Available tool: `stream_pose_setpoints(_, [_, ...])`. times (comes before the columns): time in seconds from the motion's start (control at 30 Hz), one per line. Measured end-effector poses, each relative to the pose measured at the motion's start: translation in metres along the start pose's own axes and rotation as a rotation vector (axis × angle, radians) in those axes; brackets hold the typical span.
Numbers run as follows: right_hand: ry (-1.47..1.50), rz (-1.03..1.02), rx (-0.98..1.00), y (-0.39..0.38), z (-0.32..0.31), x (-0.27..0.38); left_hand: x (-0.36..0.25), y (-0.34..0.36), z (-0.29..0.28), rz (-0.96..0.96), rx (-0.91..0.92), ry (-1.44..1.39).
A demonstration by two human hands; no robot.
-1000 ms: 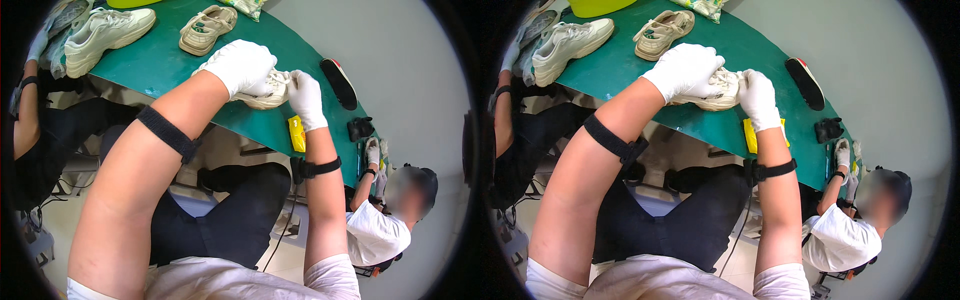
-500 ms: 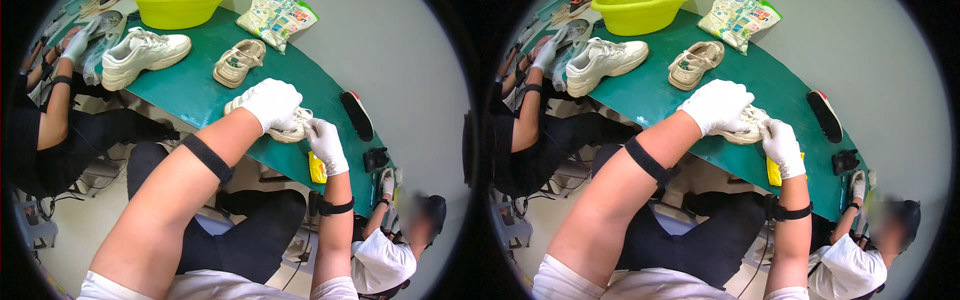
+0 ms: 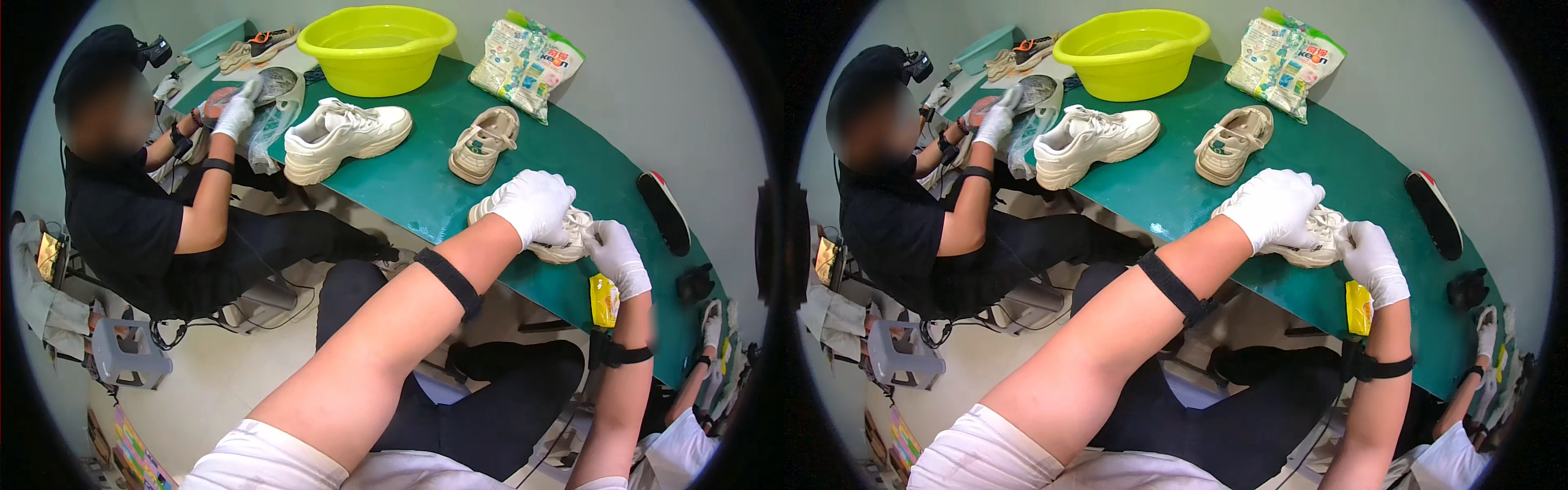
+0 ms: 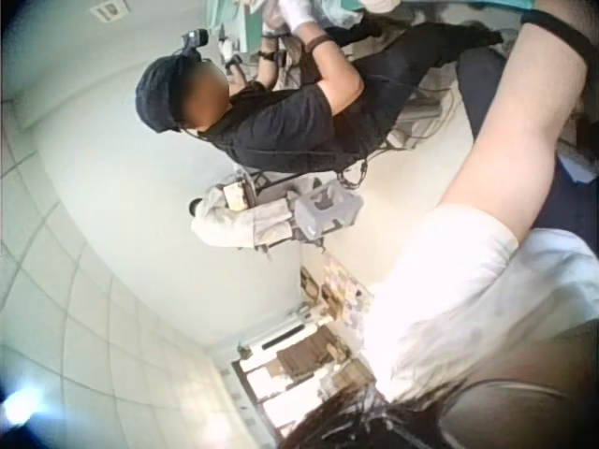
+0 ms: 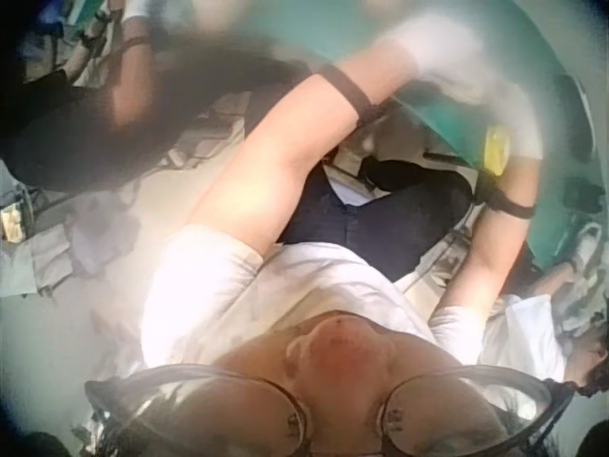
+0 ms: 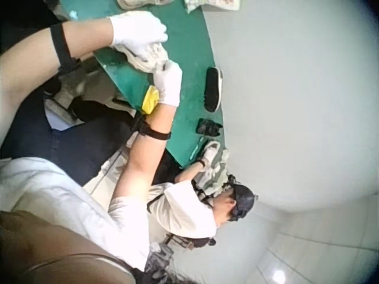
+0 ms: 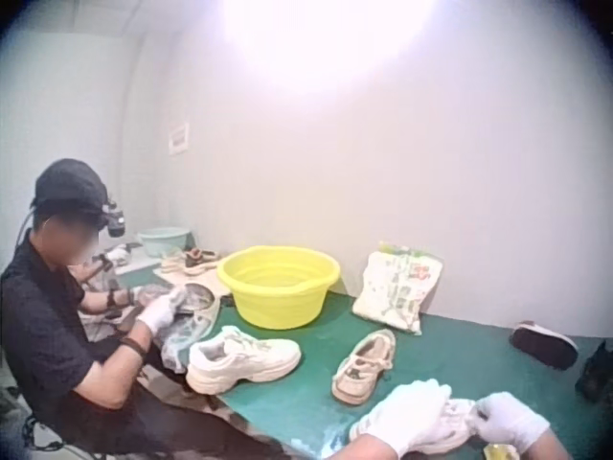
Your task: Clean shoes using wet wipes and a bowl of water.
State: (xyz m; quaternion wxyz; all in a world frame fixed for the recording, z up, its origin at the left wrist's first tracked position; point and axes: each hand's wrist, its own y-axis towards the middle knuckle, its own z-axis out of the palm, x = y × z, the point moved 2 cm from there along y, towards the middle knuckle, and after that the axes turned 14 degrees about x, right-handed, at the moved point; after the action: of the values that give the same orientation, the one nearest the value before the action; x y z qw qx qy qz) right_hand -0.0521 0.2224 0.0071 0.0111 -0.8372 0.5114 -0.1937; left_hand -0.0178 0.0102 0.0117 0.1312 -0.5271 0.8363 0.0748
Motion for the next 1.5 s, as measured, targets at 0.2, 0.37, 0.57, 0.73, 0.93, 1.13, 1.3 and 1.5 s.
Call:
stream_pose_setpoints(0.2, [-0.110, -0.045, -0.136, 0.003, 0.021, -0.002, 0.003, -0.002, -0.004, 0.018, 0.024, 0.034])
stream_pose_setpoints(0.37, [-0.170, 0.021, -0.405, 0.032, 0.022, -0.014, 0.001, 0.001, -0.005, 0.031, 0.027, 0.052])
stream_pose_setpoints(0.57, [-0.106, 0.038, -0.253, 0.027, 0.011, -0.016, 0.007, 0.007, 0.001, 0.022, 0.032, 0.071])
stream_pose_setpoints(0.73, [-0.061, -0.053, -0.092, -0.002, 0.008, -0.007, 0.008, 0.008, 0.002, 0.010, 0.018, 0.098])
stream_pose_setpoints(0.93, [-0.092, 0.085, -0.180, 0.021, 0.016, -0.010, 0.004, 0.009, 0.000, 0.018, 0.020, 0.083])
stream_pose_setpoints(1.13, [-0.052, 0.202, -0.081, 0.038, 0.003, -0.011, -0.001, 0.012, 0.000, -0.042, 0.073, 0.103])
stream_pose_setpoints(1.3, [0.066, 0.108, 0.065, 0.025, -0.008, -0.013, 0.002, 0.009, 0.003, -0.027, 0.025, 0.104])
stream_pose_setpoints(1.5, [0.089, 0.041, 0.024, 0.006, 0.006, -0.015, 0.004, 0.006, 0.001, -0.049, 0.039, 0.105])
